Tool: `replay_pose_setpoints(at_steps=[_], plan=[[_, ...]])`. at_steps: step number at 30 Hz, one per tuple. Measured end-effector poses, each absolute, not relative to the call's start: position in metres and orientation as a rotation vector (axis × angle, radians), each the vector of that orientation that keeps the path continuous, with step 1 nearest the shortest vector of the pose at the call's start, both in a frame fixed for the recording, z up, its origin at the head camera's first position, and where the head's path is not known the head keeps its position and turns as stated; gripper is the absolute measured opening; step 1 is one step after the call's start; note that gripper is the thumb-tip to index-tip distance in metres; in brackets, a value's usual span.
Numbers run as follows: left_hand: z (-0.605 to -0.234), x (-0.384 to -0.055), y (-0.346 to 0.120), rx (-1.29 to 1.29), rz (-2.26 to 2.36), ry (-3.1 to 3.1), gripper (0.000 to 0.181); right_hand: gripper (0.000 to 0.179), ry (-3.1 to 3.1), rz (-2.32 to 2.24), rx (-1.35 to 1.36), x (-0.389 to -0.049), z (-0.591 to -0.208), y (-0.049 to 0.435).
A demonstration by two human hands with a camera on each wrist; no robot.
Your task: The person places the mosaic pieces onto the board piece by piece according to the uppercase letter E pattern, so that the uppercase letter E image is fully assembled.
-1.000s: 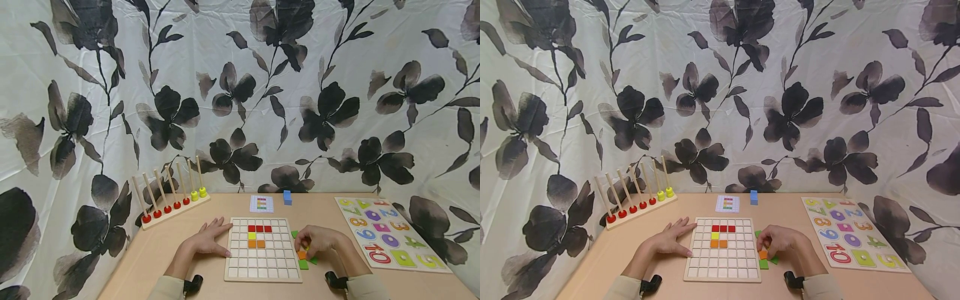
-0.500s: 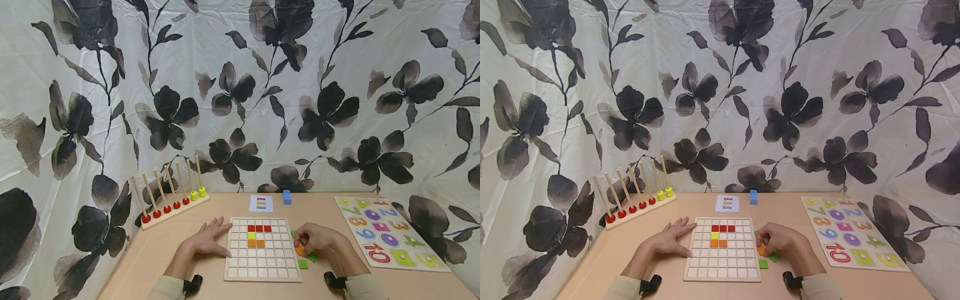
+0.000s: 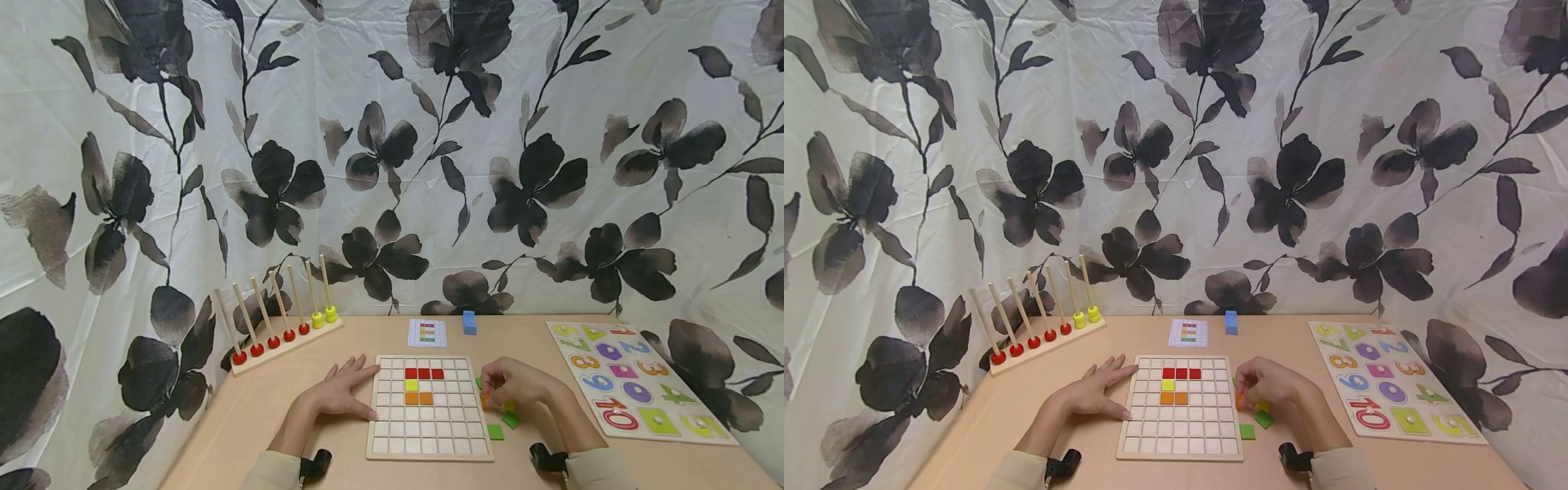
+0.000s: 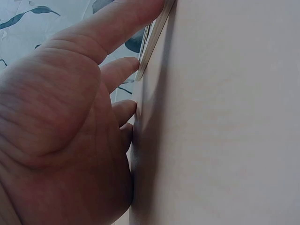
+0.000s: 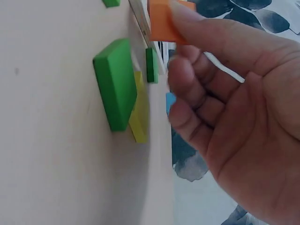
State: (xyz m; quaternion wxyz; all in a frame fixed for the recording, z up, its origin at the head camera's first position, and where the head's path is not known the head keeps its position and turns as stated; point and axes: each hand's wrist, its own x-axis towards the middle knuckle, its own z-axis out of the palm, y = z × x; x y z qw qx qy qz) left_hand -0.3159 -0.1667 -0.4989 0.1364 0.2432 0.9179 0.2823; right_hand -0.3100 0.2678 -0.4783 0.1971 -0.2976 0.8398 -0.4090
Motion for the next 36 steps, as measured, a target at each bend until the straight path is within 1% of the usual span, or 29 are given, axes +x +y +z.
replay_pose_setpoints(at_steps=[13,18,32,36], plan=[[-0.501,-0.318,-0.167,0.709,0.793,2.666,0.099,0.008,2.468,-1.283,-0.795,-0.310,-0.476,0.256],[-0.501,-0.318,-0.167,0.709,0.798,2.664,0.099,0.010,2.569,-1.274,-0.788,-0.313,-0.477,0.248],[-0.499,-0.316,-0.166,0.710,0.805,2.661,0.098,0.008,2.518,-1.425,-0.786,-0.320,-0.465,0.214],[-0.499,-0.316,-0.166,0.707,0.804,2.661,0.098,0.011,2.482,-1.473,-0.777,-0.322,-0.463,0.202]])
